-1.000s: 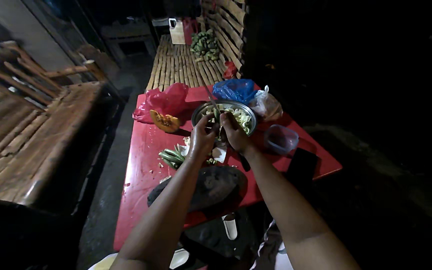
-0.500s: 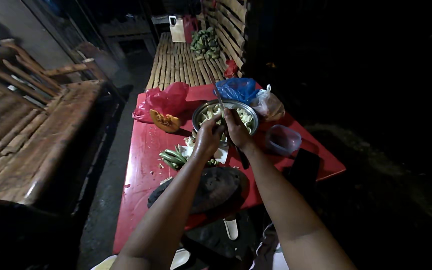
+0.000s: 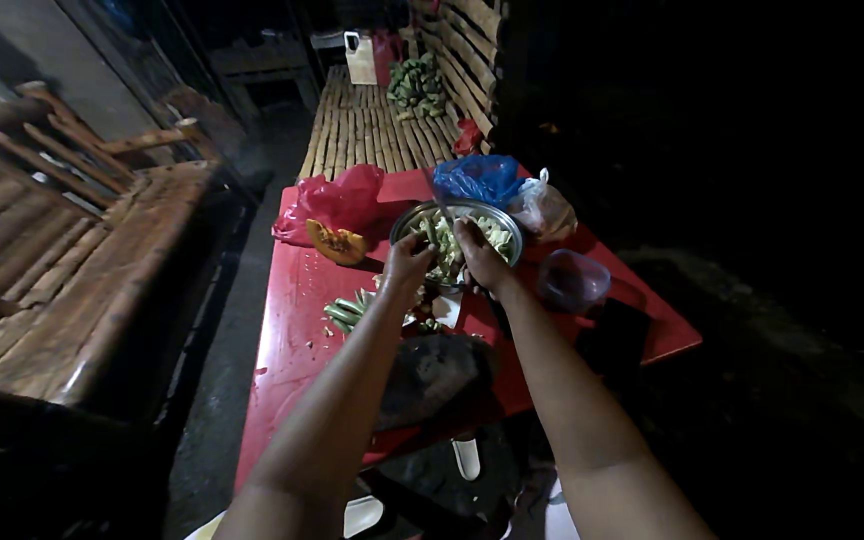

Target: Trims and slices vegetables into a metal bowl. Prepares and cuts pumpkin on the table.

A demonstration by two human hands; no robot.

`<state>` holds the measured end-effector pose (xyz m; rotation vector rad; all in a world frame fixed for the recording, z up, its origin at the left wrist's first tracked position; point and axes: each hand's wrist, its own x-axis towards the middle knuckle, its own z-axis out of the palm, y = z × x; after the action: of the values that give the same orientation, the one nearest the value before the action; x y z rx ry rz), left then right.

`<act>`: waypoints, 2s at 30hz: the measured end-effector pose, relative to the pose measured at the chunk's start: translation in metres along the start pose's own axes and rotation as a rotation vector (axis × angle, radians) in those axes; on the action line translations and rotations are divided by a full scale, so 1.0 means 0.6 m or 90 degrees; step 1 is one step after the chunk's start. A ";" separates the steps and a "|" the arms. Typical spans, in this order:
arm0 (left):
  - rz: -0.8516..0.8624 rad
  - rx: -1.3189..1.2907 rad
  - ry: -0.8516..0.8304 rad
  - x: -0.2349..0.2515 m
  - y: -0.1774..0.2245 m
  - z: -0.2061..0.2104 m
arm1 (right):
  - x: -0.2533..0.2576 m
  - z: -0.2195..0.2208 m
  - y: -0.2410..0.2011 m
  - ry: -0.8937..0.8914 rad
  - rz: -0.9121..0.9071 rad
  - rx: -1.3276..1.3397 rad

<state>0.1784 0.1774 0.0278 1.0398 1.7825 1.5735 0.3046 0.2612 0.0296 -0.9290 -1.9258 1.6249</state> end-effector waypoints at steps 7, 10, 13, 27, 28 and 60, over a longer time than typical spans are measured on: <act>0.034 -0.009 0.024 0.007 0.020 0.018 | -0.008 0.009 0.008 -0.004 -0.066 -0.033; 0.062 0.031 0.013 0.007 0.019 0.019 | -0.009 0.008 0.008 -0.004 -0.068 -0.033; 0.071 0.037 0.003 0.006 0.019 0.023 | -0.010 0.007 0.010 -0.001 -0.093 -0.016; -0.027 -0.053 -0.088 -0.021 0.023 0.039 | -0.002 0.004 0.015 0.075 -0.109 -0.069; -0.038 -0.025 -0.076 -0.015 0.021 0.038 | 0.000 0.004 0.017 0.080 -0.089 -0.060; 0.161 0.508 0.002 -0.083 -0.037 -0.268 | -0.007 -0.032 0.002 0.024 0.062 0.074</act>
<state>0.0721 0.0451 0.0292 1.6622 2.4234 0.9615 0.3212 0.2712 0.0324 -1.0126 -1.7657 1.7423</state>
